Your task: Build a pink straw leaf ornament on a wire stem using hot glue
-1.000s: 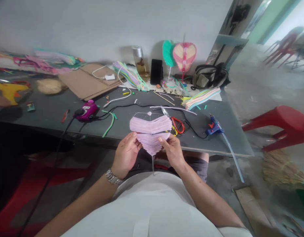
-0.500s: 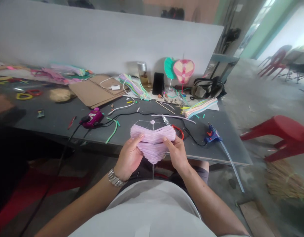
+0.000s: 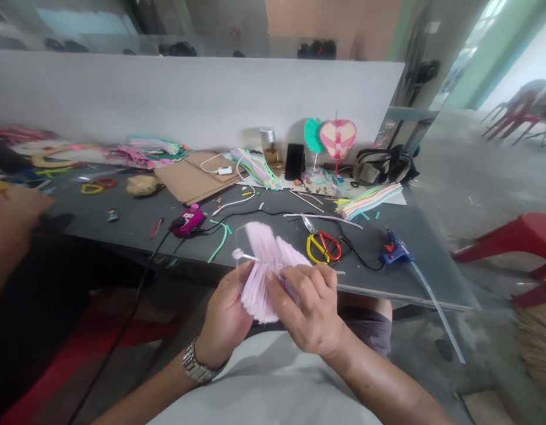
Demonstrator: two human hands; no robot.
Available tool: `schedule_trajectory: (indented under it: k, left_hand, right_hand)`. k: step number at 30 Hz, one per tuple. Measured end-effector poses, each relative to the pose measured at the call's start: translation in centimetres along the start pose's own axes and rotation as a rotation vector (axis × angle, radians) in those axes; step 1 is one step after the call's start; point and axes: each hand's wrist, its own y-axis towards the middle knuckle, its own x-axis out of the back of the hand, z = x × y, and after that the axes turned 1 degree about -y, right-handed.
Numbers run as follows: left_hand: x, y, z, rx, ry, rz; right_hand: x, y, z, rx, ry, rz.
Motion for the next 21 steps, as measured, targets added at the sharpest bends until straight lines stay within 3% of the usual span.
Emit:
schedule_trajectory:
  k: [5, 10, 15, 21]
  left_hand:
    - [0.7, -0.5, -0.3, 0.096, -0.039, 0.048]
    - [1.6, -0.3, 0.0, 0.080, -0.108, 0.069]
    - [1.3, -0.1, 0.1, 0.065, 0.030, 0.087]
    - [1.4, 0.5, 0.7, 0.093, 0.037, 0.003]
  right_hand:
    - [-1.6, -1.1, 0.4, -0.044, -0.066, 0.098]
    - [-2.1, -1.9, 0.2, -0.066, -0.094, 0.184]
    - [-2.6, -2.3, 0.0, -0.087, -0.093, 0.271]
    - [-3.3, -2.4, 0.4, -0.075, -0.074, 0.308]
